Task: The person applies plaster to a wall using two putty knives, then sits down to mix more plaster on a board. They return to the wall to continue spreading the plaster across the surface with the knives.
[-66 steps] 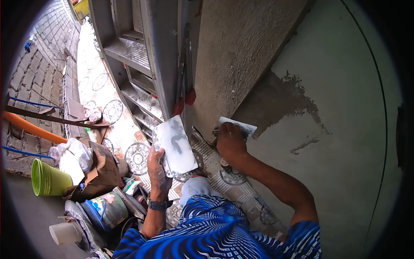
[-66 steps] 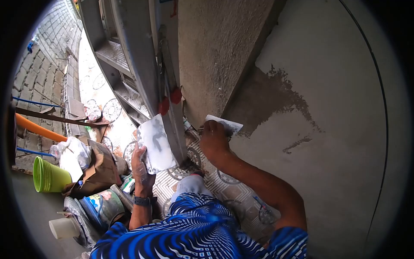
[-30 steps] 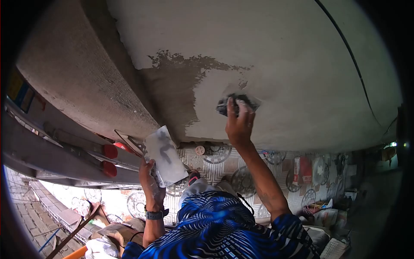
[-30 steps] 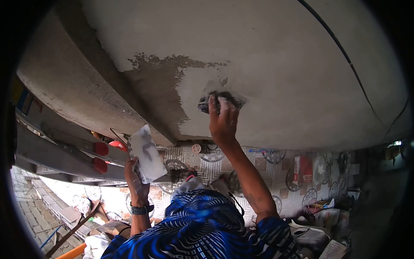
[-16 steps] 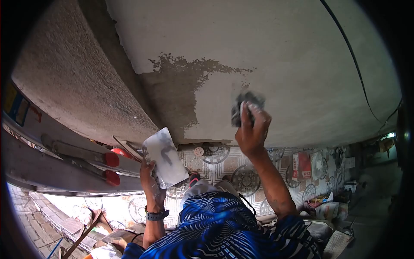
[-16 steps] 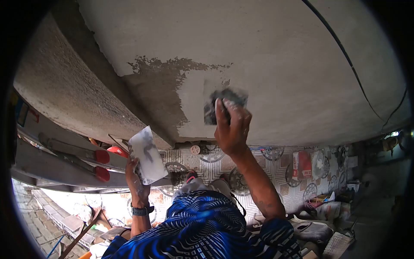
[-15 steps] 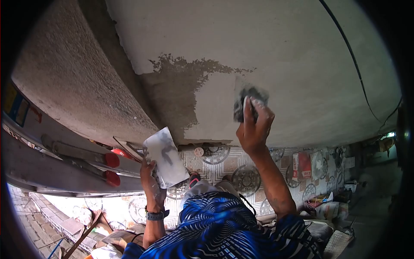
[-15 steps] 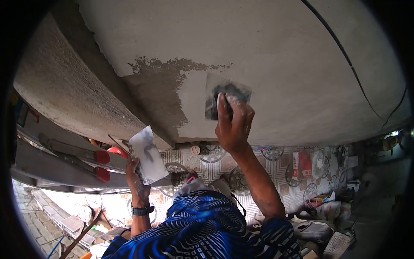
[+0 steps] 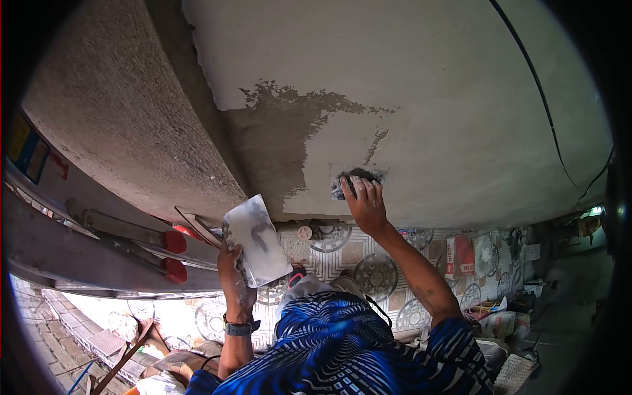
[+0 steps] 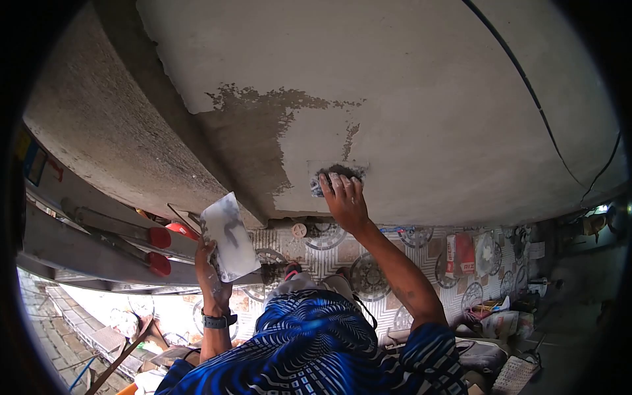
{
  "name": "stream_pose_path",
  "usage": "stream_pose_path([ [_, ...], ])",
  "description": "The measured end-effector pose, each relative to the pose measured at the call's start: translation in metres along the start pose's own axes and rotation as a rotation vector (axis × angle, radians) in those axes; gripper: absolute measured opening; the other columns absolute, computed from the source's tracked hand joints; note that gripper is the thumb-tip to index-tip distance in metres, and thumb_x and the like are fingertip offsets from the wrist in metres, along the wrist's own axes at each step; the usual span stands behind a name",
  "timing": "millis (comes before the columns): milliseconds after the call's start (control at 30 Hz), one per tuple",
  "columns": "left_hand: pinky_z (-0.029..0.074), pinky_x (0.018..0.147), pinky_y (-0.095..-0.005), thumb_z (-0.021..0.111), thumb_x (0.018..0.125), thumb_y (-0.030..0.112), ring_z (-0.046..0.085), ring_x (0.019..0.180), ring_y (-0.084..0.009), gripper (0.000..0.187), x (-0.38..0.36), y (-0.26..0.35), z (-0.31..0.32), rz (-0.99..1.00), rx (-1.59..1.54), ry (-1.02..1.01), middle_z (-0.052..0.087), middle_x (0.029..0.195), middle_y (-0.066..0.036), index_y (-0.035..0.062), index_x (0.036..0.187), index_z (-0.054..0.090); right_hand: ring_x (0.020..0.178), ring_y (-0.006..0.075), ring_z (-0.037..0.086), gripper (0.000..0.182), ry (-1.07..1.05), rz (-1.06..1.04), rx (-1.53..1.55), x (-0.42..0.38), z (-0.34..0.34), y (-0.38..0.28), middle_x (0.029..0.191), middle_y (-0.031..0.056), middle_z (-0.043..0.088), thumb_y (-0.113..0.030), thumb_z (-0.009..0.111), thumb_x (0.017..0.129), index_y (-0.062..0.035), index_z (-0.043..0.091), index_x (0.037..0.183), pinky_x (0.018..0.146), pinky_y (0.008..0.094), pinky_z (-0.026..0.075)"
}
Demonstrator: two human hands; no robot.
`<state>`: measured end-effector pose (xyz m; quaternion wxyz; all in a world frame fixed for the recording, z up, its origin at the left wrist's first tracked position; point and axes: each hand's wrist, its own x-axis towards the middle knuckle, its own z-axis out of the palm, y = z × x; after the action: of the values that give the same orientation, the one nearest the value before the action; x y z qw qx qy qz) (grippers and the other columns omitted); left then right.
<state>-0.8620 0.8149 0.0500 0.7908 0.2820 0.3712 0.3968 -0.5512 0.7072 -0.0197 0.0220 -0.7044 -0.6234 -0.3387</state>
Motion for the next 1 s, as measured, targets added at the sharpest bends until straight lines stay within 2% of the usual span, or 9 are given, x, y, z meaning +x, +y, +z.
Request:
stream_pose_path([
  [233,0.054,0.079,-0.0308,0.047,0.091,0.011,0.062,0.097,-0.0185,0.042,0.004,-0.005,0.003,-0.011,0.004,-0.004,0.059,0.111,-0.010,0.0007,0.132,0.045,0.105,0.0302,0.051,0.050,0.099,0.172,0.290,-0.007,-0.036,-0.003,0.117,0.0154,0.052,0.000,0.057,0.081,-0.0030,0.052,0.130,0.088,0.0439,0.041],
  [333,0.054,0.079,-0.0308,0.048,0.092,0.012,0.062,0.097,-0.0182,0.040,0.011,-0.012,0.007,-0.037,0.020,0.004,0.059,0.110,-0.009,0.0010,0.130,0.046,0.102,0.0295,0.054,0.047,0.179,0.433,0.445,0.003,-0.070,0.004,0.114,0.0177,0.052,0.003,0.056,0.080,-0.0011,0.054,0.127,0.086,0.0395,0.043],
  [433,0.054,0.079,-0.0309,0.048,0.092,0.012,0.062,0.097,-0.0180,0.039,0.017,-0.018,0.018,-0.081,0.026,-0.024,0.059,0.110,-0.009,0.0014,0.129,0.047,0.091,0.0225,0.056,0.036,0.192,0.900,0.980,0.000,-0.093,0.006,0.106,0.0171,0.056,-0.002,0.053,0.085,0.0018,0.055,0.121,0.080,0.0321,0.044],
  [467,0.054,0.079,-0.0309,0.048,0.092,0.012,0.062,0.097,-0.0179,0.039,0.021,-0.023,0.016,-0.098,0.032,-0.044,0.059,0.110,-0.009,0.0015,0.129,0.047,0.078,0.0119,0.052,0.026,0.162,1.123,1.210,-0.008,-0.093,0.003,0.095,0.0096,0.058,-0.005,0.052,0.090,0.0028,0.057,0.114,0.070,0.0263,0.042],
  [533,0.054,0.079,-0.0310,0.048,0.092,0.011,0.062,0.097,-0.0173,0.038,0.027,-0.030,0.018,-0.125,0.066,-0.088,0.059,0.110,-0.008,0.0018,0.129,0.047,0.087,0.0090,0.050,0.025,0.134,1.277,1.501,-0.026,-0.094,0.004,0.098,0.0027,0.057,-0.005,0.054,0.090,0.0016,0.057,0.114,0.081,0.0264,0.039],
  [600,0.054,0.079,-0.0309,0.047,0.093,0.011,0.062,0.096,-0.0169,0.038,0.030,-0.041,0.028,-0.179,0.076,-0.101,0.059,0.110,-0.008,0.0018,0.129,0.047,0.075,0.0042,0.043,0.021,0.166,1.338,1.652,-0.045,-0.100,0.004,0.088,-0.0022,0.054,-0.008,0.056,0.089,0.0019,0.059,0.108,0.064,0.0244,0.036],
  [867,0.053,0.078,-0.0303,0.049,0.091,0.013,0.063,0.094,-0.0168,0.041,0.011,-0.085,0.062,-0.194,0.265,-0.225,0.061,0.110,-0.008,0.0002,0.130,0.046,0.081,0.0109,0.056,0.018,0.471,1.654,1.850,-0.172,-0.103,-0.001,0.089,0.0013,0.060,-0.006,0.063,0.084,-0.0008,0.061,0.102,0.078,0.0264,0.043],
  [967,0.051,0.078,-0.0301,0.051,0.090,0.015,0.062,0.093,-0.0169,0.042,0.015,-0.126,0.044,-0.149,0.361,-0.251,0.060,0.111,-0.008,-0.0006,0.129,0.048,0.097,0.0157,0.059,0.040,0.515,1.705,1.860,-0.229,-0.098,0.003,0.101,0.0042,0.062,-0.003,0.062,0.082,0.0031,0.056,0.121,0.090,0.0320,0.045],
  [1000,0.050,0.079,-0.0298,0.052,0.090,0.016,0.061,0.090,-0.0171,0.040,-0.009,-0.128,0.068,-0.136,0.336,-0.272,0.061,0.108,-0.007,0.0001,0.127,0.050,0.101,0.0186,0.059,0.041,0.574,1.651,2.003,-0.241,-0.107,0.011,0.104,0.0066,0.063,-0.003,0.062,0.081,0.0031,0.056,0.121,0.093,0.0348,0.045],
])
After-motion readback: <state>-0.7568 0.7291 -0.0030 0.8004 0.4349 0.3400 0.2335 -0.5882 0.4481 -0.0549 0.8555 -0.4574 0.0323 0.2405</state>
